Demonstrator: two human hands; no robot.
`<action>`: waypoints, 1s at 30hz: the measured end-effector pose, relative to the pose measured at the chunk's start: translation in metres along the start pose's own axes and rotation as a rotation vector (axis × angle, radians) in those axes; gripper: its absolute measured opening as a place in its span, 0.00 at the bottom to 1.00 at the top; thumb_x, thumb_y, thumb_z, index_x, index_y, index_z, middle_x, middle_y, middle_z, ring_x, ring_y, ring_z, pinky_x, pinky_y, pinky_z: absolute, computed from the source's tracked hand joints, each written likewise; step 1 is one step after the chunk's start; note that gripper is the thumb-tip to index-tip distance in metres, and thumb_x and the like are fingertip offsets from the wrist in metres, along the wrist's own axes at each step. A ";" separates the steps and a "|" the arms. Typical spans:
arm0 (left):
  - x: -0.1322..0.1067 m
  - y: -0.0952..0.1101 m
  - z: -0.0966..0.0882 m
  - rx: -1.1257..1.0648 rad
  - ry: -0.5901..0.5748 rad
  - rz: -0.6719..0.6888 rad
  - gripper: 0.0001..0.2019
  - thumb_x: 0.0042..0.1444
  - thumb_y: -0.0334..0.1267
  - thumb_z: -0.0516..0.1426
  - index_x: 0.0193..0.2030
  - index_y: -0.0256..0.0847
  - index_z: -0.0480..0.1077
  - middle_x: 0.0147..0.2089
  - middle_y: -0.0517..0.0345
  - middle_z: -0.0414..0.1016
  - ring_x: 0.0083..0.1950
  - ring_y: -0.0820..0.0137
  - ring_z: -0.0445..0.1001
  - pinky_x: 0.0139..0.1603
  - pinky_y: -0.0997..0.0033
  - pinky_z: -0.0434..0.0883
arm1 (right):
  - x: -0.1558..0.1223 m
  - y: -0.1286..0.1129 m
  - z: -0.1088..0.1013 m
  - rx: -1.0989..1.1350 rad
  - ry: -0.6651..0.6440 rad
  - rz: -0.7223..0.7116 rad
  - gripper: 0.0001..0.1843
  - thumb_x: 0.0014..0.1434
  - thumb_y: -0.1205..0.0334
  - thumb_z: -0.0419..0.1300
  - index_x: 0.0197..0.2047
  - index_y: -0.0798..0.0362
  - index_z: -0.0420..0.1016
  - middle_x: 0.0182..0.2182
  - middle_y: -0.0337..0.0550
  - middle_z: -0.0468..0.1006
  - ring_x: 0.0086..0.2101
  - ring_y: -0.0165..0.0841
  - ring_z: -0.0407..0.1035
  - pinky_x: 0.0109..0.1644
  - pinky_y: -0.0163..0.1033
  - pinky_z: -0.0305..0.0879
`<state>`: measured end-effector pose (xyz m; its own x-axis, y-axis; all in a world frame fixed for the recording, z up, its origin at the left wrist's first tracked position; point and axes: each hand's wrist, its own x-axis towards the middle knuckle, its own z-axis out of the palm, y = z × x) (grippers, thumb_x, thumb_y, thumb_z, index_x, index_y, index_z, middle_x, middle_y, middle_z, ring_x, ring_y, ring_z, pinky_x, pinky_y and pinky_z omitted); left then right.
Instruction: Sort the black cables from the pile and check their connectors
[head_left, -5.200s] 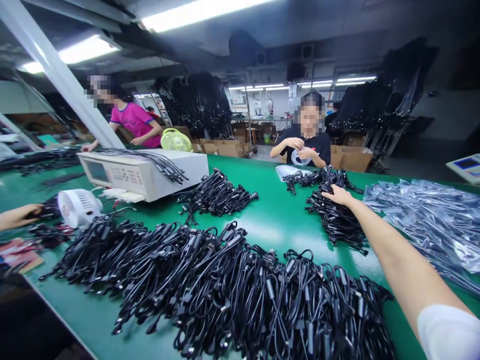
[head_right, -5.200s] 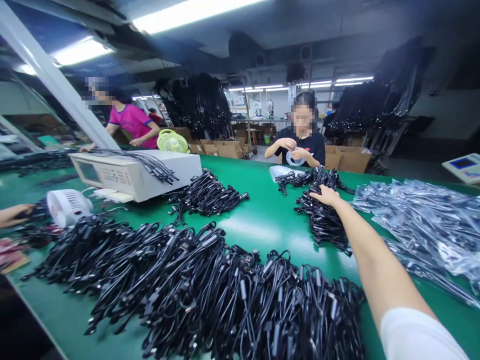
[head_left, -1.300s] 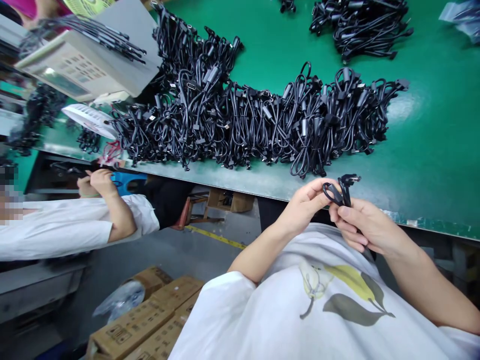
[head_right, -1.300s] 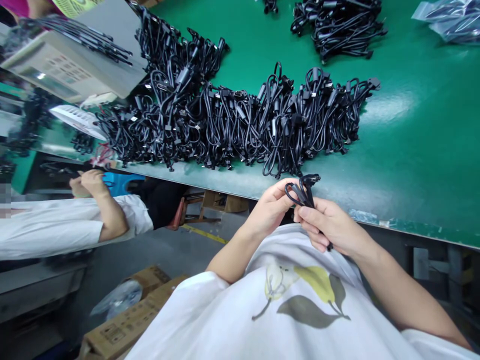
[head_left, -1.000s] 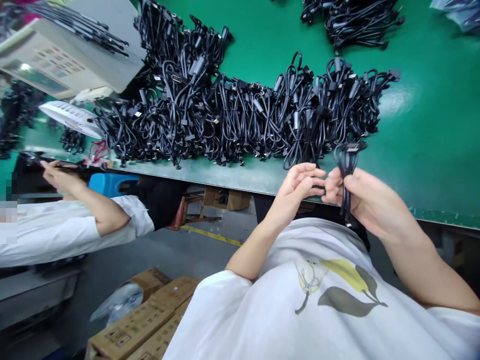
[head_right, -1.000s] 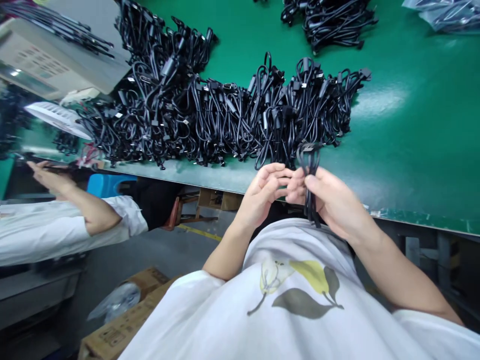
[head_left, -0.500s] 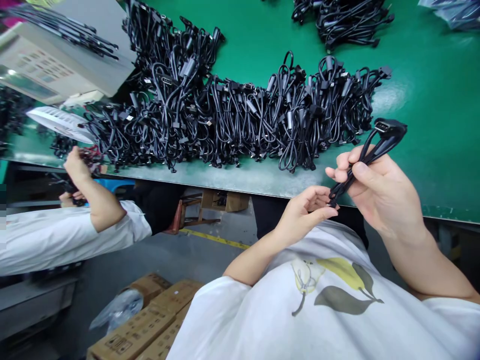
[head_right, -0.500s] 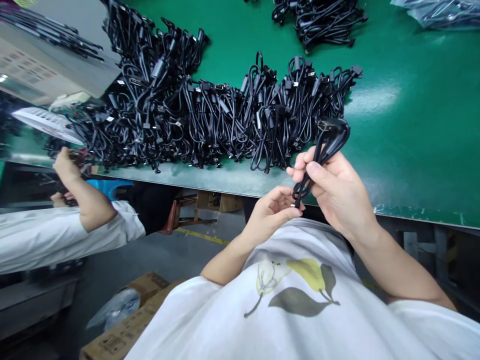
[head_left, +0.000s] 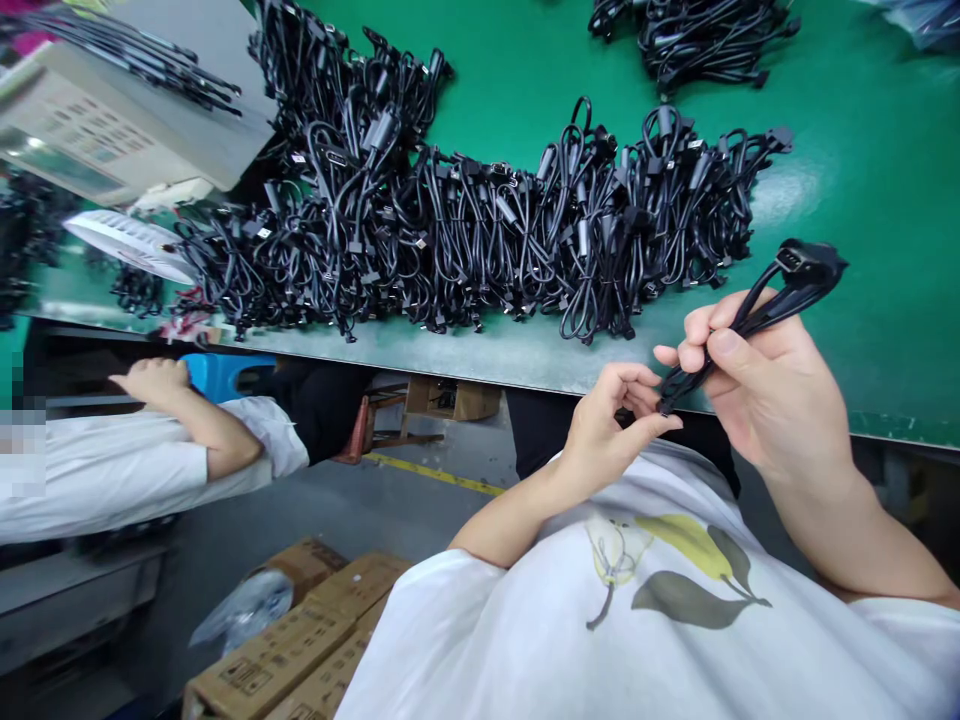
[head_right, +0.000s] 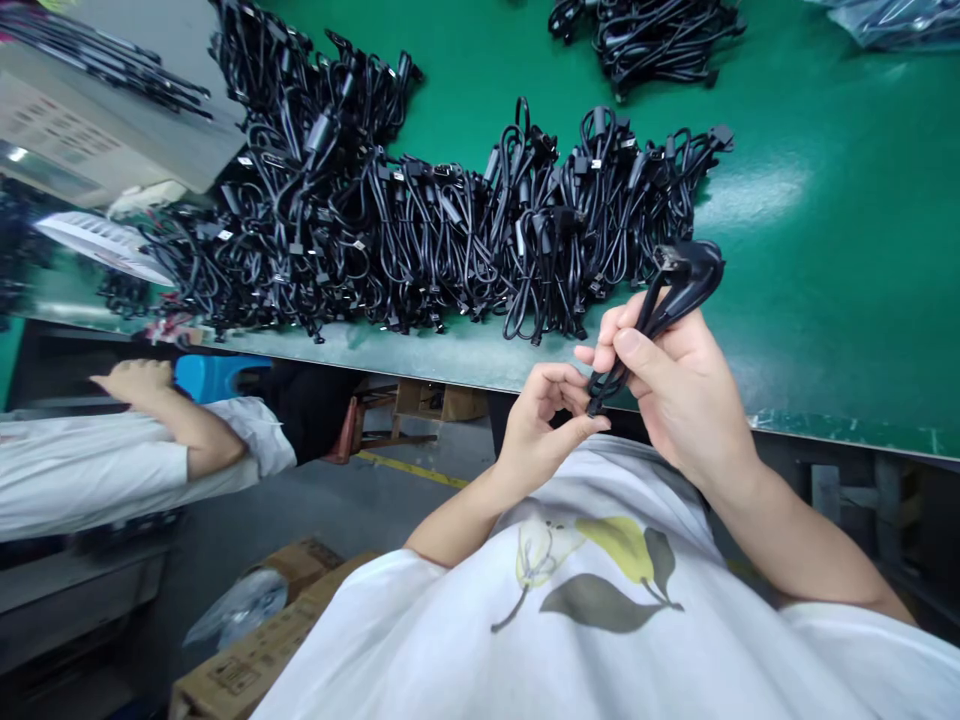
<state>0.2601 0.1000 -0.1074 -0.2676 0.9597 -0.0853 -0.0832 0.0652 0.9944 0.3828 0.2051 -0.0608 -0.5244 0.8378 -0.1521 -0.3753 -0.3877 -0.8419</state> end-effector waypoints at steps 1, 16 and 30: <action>0.000 -0.001 0.000 0.004 -0.002 0.021 0.23 0.54 0.44 0.72 0.50 0.42 0.68 0.36 0.64 0.74 0.36 0.76 0.73 0.41 0.75 0.71 | -0.001 -0.001 0.000 0.000 -0.011 -0.014 0.10 0.62 0.57 0.72 0.39 0.46 0.74 0.35 0.34 0.72 0.32 0.28 0.69 0.54 0.41 0.78; 0.001 -0.006 0.000 0.080 -0.041 0.172 0.20 0.62 0.42 0.66 0.57 0.44 0.68 0.45 0.58 0.80 0.40 0.75 0.79 0.43 0.75 0.75 | -0.025 -0.002 0.002 -0.274 -0.085 -0.180 0.02 0.67 0.57 0.67 0.42 0.41 0.77 0.36 0.40 0.76 0.33 0.36 0.72 0.36 0.44 0.75; 0.005 0.000 -0.009 0.404 -0.278 0.271 0.14 0.68 0.45 0.60 0.55 0.41 0.71 0.46 0.51 0.82 0.45 0.67 0.81 0.49 0.66 0.78 | -0.011 -0.007 -0.041 -0.127 0.060 0.061 0.08 0.61 0.61 0.70 0.39 0.46 0.74 0.19 0.26 0.58 0.14 0.21 0.43 0.15 0.29 0.45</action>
<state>0.2503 0.1020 -0.1081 0.0395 0.9890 0.1423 0.3426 -0.1472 0.9279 0.4224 0.2144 -0.0745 -0.4954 0.8372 -0.2318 -0.2431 -0.3898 -0.8882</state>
